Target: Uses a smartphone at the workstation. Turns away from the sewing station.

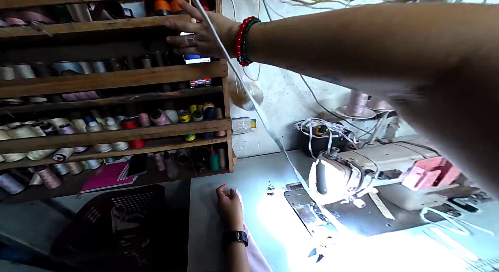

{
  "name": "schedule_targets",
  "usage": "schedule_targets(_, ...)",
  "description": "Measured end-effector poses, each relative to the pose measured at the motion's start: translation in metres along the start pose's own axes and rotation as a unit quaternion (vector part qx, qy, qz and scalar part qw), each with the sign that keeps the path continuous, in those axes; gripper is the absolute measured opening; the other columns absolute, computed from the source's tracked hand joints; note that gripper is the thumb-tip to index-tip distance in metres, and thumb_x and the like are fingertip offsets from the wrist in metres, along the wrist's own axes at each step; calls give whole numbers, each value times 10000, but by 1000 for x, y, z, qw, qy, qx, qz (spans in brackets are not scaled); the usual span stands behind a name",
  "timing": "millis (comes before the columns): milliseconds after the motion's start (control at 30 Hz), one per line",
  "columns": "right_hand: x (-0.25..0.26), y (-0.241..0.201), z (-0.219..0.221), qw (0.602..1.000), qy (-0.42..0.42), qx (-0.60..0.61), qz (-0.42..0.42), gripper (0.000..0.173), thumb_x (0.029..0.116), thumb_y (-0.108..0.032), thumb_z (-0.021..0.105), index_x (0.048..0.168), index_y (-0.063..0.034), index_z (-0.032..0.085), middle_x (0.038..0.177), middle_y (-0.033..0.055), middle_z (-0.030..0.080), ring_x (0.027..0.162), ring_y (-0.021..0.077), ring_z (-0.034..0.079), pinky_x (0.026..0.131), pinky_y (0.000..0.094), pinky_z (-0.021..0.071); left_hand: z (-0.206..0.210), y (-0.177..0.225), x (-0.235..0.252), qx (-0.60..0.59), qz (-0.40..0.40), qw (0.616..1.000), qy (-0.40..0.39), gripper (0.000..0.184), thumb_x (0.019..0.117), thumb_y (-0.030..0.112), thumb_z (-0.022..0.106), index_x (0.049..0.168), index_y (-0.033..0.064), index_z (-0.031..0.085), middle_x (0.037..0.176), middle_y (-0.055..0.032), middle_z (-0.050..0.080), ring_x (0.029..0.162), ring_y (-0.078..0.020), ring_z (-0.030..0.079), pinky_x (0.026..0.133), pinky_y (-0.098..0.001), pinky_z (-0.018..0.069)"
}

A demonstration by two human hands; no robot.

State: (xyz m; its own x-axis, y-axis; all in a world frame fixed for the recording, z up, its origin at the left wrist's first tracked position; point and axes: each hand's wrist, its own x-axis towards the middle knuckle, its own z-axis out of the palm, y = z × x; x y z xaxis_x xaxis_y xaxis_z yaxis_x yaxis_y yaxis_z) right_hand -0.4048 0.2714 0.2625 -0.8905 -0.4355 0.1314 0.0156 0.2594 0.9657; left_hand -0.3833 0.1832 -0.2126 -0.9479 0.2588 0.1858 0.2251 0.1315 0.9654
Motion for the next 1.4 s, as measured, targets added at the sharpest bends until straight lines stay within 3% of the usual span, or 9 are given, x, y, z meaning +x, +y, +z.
schedule_targets(233,13,8,1,998,-57,25,15,455,924,136,575,1356,0,612,1465,210,552,1518,460,273,1160,758,131,-2,1,1,-32,-23,999,-4,331,979,83,645,1300,9,621,834,-145,645,704,-246,619,676,-449,534)
schedule_targets(367,2,20,-12,995,-50,-27,87,474,900,157,581,1348,4,558,1418,206,544,1410,431,406,1106,682,292,-2,-1,2,-37,-24,999,-4,337,973,94,651,1299,10,622,858,-154,661,730,-257,634,696,-461,543)
schedule_targets(533,-47,37,-39,973,-19,15,230,601,859,99,661,1426,37,473,1397,297,507,1341,497,450,1077,723,307,-2,1,-1,-54,-24,998,-5,334,975,86,654,1297,6,622,872,-162,648,736,-257,626,690,-456,540)
schedule_targets(700,-113,22,-48,906,13,120,406,983,717,-291,858,1562,-111,388,1431,285,503,1320,516,451,966,714,370,0,0,-7,-50,-3,999,-17,327,984,79,640,1295,-16,612,879,-183,649,741,-276,631,689,-474,545)
schedule_targets(800,-144,-3,-40,870,51,190,453,1090,691,-391,876,1615,-267,312,1376,286,549,1251,526,508,912,711,411,3,-7,-4,-31,30,999,-15,340,969,80,654,1288,-29,614,865,-190,662,726,-281,640,683,-484,548)
schedule_targets(933,-169,-38,-30,840,65,234,486,1100,700,-474,858,1623,-273,294,1266,273,598,1118,498,574,811,654,452,0,-2,-5,-86,55,995,5,258,974,51,639,1209,-56,641,803,-156,620,666,-207,586,636,-392,527)
schedule_targets(1033,-179,-67,-24,818,82,278,497,1105,704,-548,841,1619,-232,307,1224,237,639,1071,463,613,801,638,476,-7,22,-1,-156,152,976,28,230,996,72,604,1151,-94,643,794,-105,616,670,-99,582,662,-275,535)
schedule_targets(1200,-185,-131,-19,761,118,370,520,1109,706,-565,852,1601,-162,336,1192,211,662,998,422,653,744,611,511,-25,118,2,-187,271,944,0,340,1046,127,539,1267,-127,588,1188,-212,671,1042,-136,642,939,-295,517)
schedule_targets(1400,-189,-191,-20,719,134,465,499,1121,700,-631,827,1590,-150,344,1178,171,683,961,365,679,753,589,540,-19,182,3,-303,334,892,-33,372,1096,146,385,1319,-95,561,1088,-24,639,879,27,588,776,-143,504)
